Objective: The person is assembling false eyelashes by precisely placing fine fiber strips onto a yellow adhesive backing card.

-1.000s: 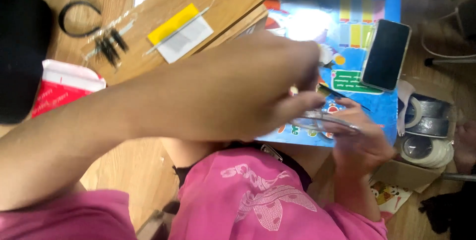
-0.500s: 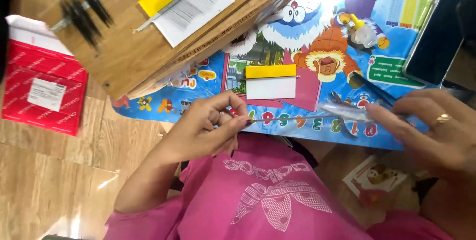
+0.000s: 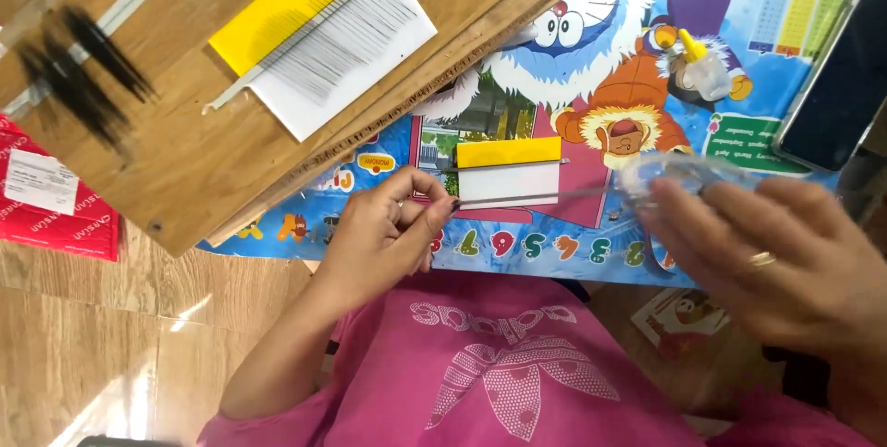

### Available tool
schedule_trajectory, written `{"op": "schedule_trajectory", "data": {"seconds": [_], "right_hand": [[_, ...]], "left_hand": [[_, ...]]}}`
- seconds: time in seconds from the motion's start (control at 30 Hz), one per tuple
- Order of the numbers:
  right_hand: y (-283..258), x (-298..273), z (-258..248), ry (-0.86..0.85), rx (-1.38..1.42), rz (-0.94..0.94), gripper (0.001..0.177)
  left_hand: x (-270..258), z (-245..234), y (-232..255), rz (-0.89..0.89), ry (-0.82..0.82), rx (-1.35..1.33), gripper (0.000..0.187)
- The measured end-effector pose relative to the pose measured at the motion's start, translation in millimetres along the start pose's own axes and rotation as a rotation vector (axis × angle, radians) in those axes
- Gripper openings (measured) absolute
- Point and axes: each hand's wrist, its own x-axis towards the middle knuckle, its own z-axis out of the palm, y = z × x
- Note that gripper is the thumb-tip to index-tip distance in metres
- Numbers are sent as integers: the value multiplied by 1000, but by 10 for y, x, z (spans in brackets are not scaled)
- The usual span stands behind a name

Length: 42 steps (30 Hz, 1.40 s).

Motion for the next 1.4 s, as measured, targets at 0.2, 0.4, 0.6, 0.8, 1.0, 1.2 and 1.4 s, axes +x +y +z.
{"op": "schedule_trajectory", "data": {"seconds": [0.2,0.4,0.6,0.8,1.0,1.2,1.4], "right_hand": [[0,201,178,-260,-227,-83,35],[81,163,292,-176,-85,-31,34],[-10,260,295,-159,-173,-113,25],[-40,148,366,-326,-389,-193,53],[8,319,428,-313,-520,-184,28],[47,404,542,-261,-529,-138,19],[17,386,550,-430,-568,-164,33]], "left_hand": [[114,-25,-167,104,77,79,13],[109,-127,-90,103,25,69,13],[29,-112,-20,88,-64,175,13],[224,-29,-124,69,22,244,15],[295,-1,-170,86,206,246,18],[367,-15,-164,12,208,325,22],[429,14,-142,0,172,393,21]]}}
